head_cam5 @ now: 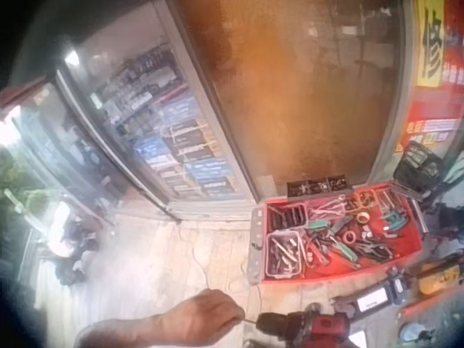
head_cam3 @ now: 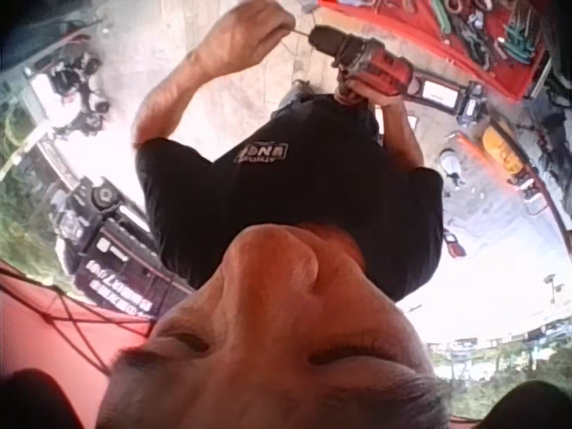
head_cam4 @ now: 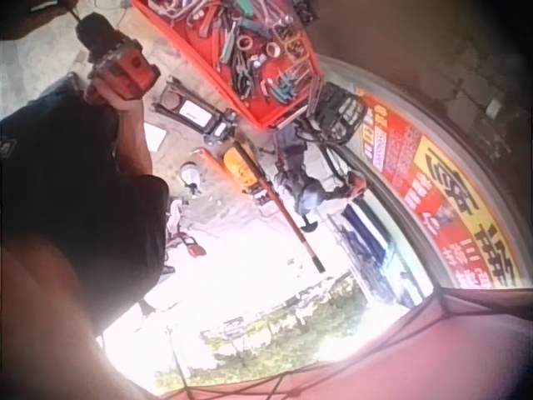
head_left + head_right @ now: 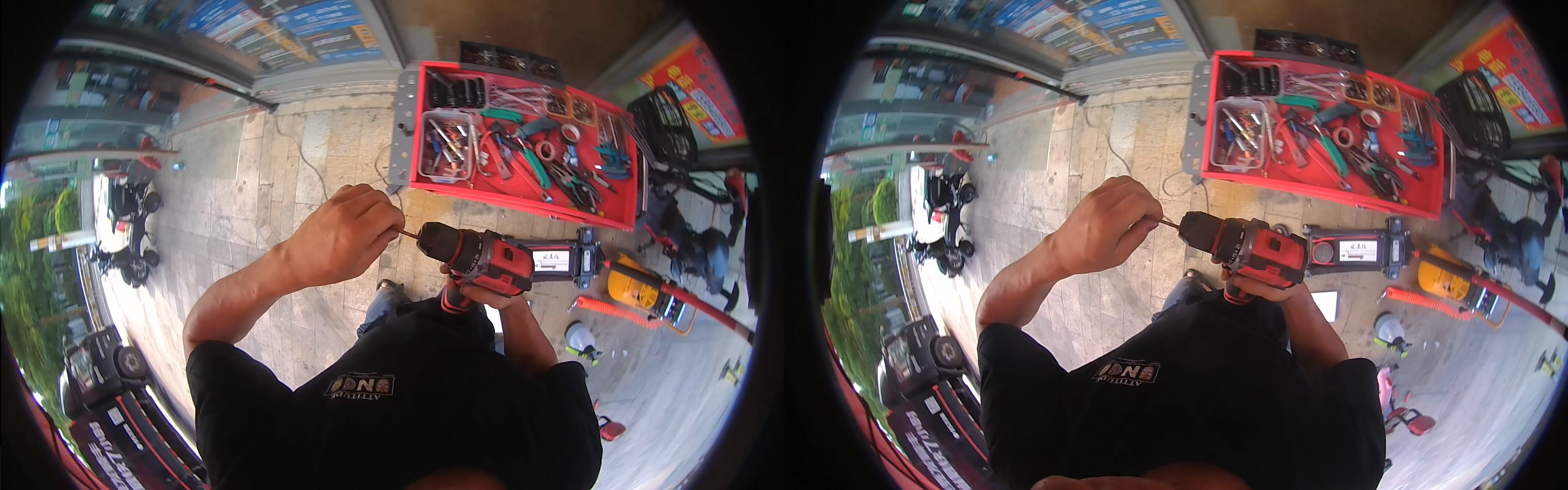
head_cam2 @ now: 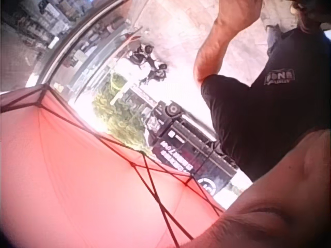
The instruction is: The person uses a cordless drill to make holes in a pink scooter body panel, then switches to a spray can to paint the panel black. The person handles the drill, bit, and spray can, and works on the panel placed on the ground.
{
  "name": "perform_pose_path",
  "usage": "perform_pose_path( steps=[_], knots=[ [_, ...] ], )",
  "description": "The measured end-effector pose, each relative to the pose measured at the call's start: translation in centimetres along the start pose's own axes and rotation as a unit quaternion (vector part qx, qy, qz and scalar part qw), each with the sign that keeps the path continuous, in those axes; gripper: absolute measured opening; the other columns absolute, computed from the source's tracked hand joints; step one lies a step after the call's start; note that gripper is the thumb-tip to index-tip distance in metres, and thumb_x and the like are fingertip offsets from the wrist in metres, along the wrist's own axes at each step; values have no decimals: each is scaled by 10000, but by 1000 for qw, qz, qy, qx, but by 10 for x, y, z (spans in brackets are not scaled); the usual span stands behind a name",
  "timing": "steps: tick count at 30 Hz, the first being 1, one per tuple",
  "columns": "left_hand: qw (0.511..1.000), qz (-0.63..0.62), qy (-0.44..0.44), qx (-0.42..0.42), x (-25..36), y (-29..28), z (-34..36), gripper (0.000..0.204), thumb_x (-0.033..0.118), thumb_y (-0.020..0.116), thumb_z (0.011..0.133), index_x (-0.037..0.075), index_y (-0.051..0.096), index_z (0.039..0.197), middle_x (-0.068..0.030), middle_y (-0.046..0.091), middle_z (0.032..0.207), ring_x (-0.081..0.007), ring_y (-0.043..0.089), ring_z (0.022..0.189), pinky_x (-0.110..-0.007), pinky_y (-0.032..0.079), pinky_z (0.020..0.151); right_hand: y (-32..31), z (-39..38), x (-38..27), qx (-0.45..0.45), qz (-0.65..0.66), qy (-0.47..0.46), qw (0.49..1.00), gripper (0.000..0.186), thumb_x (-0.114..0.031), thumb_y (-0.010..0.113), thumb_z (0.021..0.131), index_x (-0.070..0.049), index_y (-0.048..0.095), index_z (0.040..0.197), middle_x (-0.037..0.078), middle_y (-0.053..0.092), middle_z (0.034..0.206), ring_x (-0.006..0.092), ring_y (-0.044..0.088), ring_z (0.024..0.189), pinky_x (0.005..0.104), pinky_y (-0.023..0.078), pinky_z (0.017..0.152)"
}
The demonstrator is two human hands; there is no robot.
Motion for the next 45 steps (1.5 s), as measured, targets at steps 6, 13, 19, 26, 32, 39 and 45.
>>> perform_pose_path(
  steps=[6,13,19,26,32,39,45],
  knots=[
    [993,44,-81,73,2,-48,-127,127,28,683,801,41,609,902,-98,605,814,-310,606,794,-409,500,720,94,59,38,-144,81,48,985,406,-36,704,837,24,571,1216,160,683,1112,198,688,897,346,563,774],
    [963,-88,-184,175,12,-100,-301,298,70,807,743,54,650,996,-132,685,1082,-282,692,858,-358,547,746,246,108,135,-267,289,149,907,435,-92,764,812,-20,588,1203,172,671,1076,211,682,879,378,552,787],
    [827,-314,-179,430,12,-119,-446,1125,560,862,675,-31,335,1475,-210,572,1328,-298,578,1213,-415,438,1018,414,154,214,-409,402,132,809,468,-233,771,812,21,594,1163,110,668,957,207,649,852,377,468,821],
    [689,-275,-291,604,-14,-115,-549,589,246,849,776,-33,579,1219,-136,670,1180,-179,644,1041,-326,513,917,578,191,279,-401,371,138,826,716,-149,815,758,-101,466,1381,69,572,1272,190,570,1156,384,488,976],
    [690,-188,-380,587,-45,-194,-642,397,213,820,812,-28,652,1079,-99,700,1062,-131,661,925,-287,539,816,696,250,340,-316,498,300,750,453,-298,805,815,-127,566,1161,17,611,1104,122,595,1048,331,503,937],
    [600,-108,-326,722,-93,-281,-768,257,13,696,868,14,549,1078,-124,694,998,-183,687,917,-349,569,825,851,331,425,-369,532,401,648,426,-309,756,817,-117,571,1148,23,614,1101,128,597,1038,325,504,929],
    [548,-70,-253,794,-117,-307,-898,281,21,715,850,40,562,1086,-45,672,940,-102,644,888,-276,535,795,980,340,505,-417,509,484,577,407,-319,715,819,-109,574,1138,29,616,1099,133,599,1030,320,504,921]
  ],
)
Point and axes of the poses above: each hand's wrist, its own z-axis towards the middle knuckle, its own y-axis out of the palm, x = y × z, the point moved 3 cm from there along z, towards the middle knuckle
